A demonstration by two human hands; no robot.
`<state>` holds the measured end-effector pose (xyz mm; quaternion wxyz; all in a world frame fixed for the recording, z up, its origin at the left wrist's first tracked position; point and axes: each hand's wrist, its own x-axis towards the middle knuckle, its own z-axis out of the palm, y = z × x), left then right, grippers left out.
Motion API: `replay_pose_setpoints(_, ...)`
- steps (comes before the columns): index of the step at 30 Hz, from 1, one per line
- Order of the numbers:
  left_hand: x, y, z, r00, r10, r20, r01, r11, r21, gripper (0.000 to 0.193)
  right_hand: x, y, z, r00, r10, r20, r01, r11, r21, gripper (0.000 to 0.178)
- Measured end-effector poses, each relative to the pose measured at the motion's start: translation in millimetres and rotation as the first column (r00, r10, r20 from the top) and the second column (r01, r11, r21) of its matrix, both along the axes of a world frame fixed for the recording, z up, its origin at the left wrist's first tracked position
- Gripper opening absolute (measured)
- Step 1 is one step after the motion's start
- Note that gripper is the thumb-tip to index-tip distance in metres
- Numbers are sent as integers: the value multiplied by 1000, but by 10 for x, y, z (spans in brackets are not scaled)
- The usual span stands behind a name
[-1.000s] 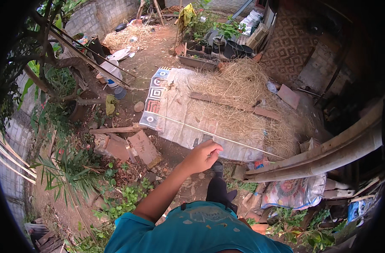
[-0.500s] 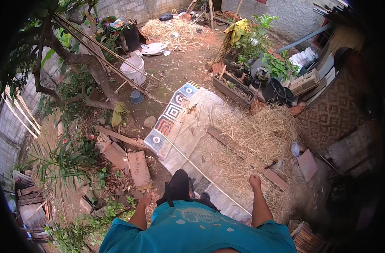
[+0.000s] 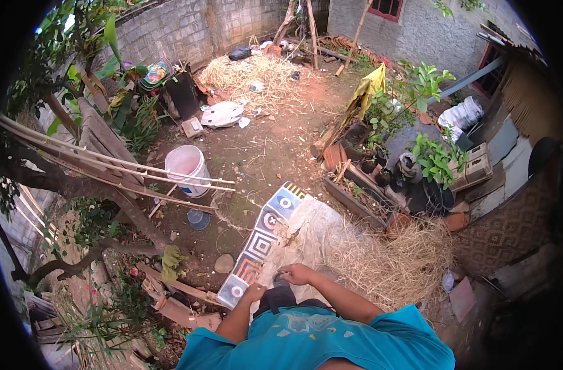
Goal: The person sits on a pile of straw and uses a knife to split long bamboo stalks into thin strips. They repeatedly shave the stalks against a wooden board, gather the finished strips, and finally stand to place the bundle against a wall.
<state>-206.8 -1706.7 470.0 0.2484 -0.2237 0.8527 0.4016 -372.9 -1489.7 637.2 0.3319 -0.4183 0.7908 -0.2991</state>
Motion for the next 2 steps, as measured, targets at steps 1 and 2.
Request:
replay_pose_setpoints(1, -637, -293, 94, 989, 34, -141, -27, 998, 49, 55, -297, -1, 47, 989, 129, -69, -117, 979, 166, 38)
replay_pose_setpoints(2, -1323, -475, 201, 945, 190, -267, -153, 976, 152, 54, -575, -293, 107, 988, 136, -67, -125, 982, 144, 38)
